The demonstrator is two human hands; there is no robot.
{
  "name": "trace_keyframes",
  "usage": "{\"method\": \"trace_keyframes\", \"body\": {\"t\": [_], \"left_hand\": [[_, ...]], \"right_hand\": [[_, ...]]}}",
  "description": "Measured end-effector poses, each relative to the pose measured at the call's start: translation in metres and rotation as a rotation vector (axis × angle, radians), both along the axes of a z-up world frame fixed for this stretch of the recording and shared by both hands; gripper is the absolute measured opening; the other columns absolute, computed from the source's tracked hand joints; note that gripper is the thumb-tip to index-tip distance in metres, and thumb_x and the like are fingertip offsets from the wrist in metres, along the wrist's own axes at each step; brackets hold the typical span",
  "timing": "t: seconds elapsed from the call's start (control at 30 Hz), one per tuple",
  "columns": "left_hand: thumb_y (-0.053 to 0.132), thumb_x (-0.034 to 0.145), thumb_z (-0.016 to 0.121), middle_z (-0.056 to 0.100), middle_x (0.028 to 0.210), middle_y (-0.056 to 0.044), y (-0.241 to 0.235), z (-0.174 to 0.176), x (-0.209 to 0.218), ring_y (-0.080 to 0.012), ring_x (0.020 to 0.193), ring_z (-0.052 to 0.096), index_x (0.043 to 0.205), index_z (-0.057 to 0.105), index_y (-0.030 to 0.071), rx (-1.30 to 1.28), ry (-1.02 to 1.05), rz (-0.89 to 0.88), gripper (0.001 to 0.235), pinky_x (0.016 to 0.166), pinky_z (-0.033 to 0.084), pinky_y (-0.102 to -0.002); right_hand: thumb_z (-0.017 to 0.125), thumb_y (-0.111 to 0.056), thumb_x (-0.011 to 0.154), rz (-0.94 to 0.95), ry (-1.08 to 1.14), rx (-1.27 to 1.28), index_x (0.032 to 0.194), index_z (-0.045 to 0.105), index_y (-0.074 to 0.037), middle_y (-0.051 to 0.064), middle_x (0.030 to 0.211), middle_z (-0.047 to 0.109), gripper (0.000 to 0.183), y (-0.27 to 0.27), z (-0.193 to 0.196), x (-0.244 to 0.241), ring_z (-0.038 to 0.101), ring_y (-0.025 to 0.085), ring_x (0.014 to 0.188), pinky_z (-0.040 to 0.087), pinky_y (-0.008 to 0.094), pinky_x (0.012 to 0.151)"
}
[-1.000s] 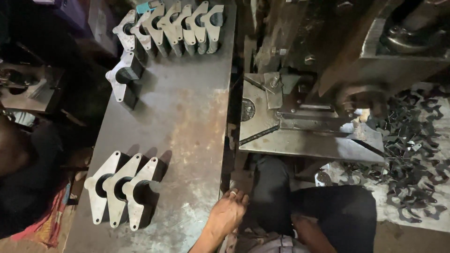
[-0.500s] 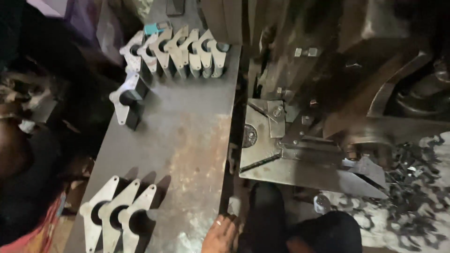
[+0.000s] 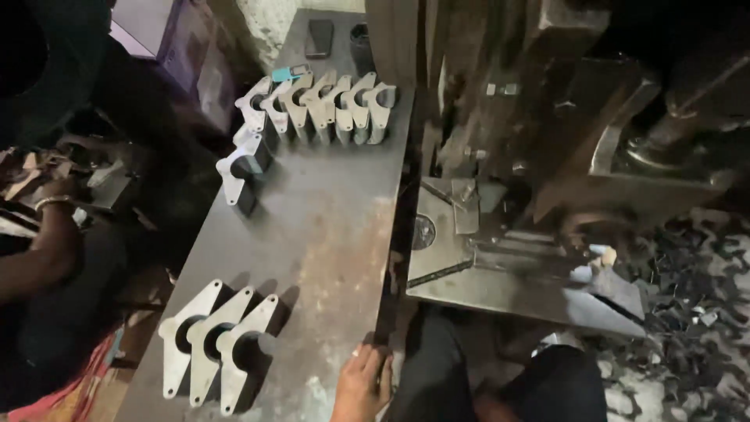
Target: Operating a mechanical press to shape or punch metal parts.
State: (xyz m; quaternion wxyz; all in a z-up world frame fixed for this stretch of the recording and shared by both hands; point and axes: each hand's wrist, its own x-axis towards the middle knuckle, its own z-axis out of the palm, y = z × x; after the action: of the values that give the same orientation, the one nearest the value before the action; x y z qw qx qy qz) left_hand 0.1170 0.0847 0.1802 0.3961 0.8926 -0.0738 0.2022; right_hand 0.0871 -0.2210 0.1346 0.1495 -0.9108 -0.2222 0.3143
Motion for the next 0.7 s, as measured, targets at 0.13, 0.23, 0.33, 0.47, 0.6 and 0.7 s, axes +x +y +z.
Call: {"method": "trace_keyframes", "body": {"t": [0.13, 0.23, 0.33, 0.47, 0.6, 0.7], "left_hand": [[0.005, 0.083, 0.07, 0.064, 0.091, -0.018, -0.001, -0.012, -0.015, -0.0421, 0.084, 0.063, 0.096, 0.064, 0.004, 0.041, 0.074, -0.053, 0.014, 0.067, 0.053, -0.048], [0.006, 0.083, 0.069, 0.064, 0.092, -0.017, -0.001, 0.006, 0.006, -0.0415, 0.085, 0.063, 0.098, 0.063, 0.003, 0.045, 0.004, -0.044, 0.016, 0.07, 0.053, -0.048], [0.005, 0.085, 0.068, 0.063, 0.092, -0.016, -0.004, -0.002, -0.002, -0.041, 0.085, 0.062, 0.098, 0.063, 0.003, 0.028, -0.033, -0.003, 0.014, 0.071, 0.053, -0.047], [0.007, 0.086, 0.07, 0.061, 0.087, -0.016, -0.005, 0.001, -0.008, -0.0393, 0.083, 0.062, 0.095, 0.063, 0.004, 0.065, 0.033, 0.018, 0.012, 0.07, 0.053, -0.047], [0.009, 0.089, 0.071, 0.061, 0.087, -0.016, -0.005, -0.009, -0.009, -0.0377, 0.084, 0.062, 0.096, 0.063, 0.004, 0.06, -0.048, 0.024, 0.012, 0.074, 0.054, -0.046], [0.01, 0.091, 0.071, 0.062, 0.089, -0.016, -0.006, -0.006, -0.011, -0.0377, 0.086, 0.062, 0.096, 0.062, 0.004, 0.045, -0.08, 0.031, 0.012, 0.077, 0.054, -0.046]], "right_hand": [[0.083, -0.024, 0.069, 0.008, 0.083, 0.014, 0.11, 0.067, 0.0, 0.024, 0.106, 0.07, 0.05, -0.039, -0.124, 0.005, 0.068, 0.038, 0.103, 0.057, 0.044, 0.089], [0.084, -0.024, 0.068, 0.033, 0.066, 0.024, 0.109, 0.067, 0.001, 0.024, 0.106, 0.069, 0.051, -0.077, -0.261, 0.047, 0.068, 0.038, 0.103, 0.057, 0.044, 0.089], [0.063, -0.014, 0.086, 0.055, 0.255, -0.273, 0.106, 0.069, 0.001, 0.025, 0.111, 0.07, 0.026, -0.111, -0.342, 0.029, 0.069, 0.039, 0.107, 0.054, 0.048, 0.093], [0.068, -0.014, 0.076, -0.045, 0.058, 0.006, 0.104, 0.07, 0.0, 0.026, 0.109, 0.07, 0.031, -0.093, -0.285, 0.029, 0.067, 0.042, 0.106, 0.055, 0.048, 0.09], [0.07, -0.02, 0.079, 0.03, 0.072, -0.101, 0.107, 0.072, -0.003, 0.024, 0.111, 0.071, 0.032, -0.102, -0.306, 0.04, 0.068, 0.04, 0.107, 0.055, 0.047, 0.094], [0.068, -0.02, 0.078, 0.047, -0.005, 0.19, 0.108, 0.074, -0.007, 0.018, 0.112, 0.074, 0.034, -0.12, -0.342, 0.042, 0.07, 0.039, 0.105, 0.055, 0.046, 0.091]]}}
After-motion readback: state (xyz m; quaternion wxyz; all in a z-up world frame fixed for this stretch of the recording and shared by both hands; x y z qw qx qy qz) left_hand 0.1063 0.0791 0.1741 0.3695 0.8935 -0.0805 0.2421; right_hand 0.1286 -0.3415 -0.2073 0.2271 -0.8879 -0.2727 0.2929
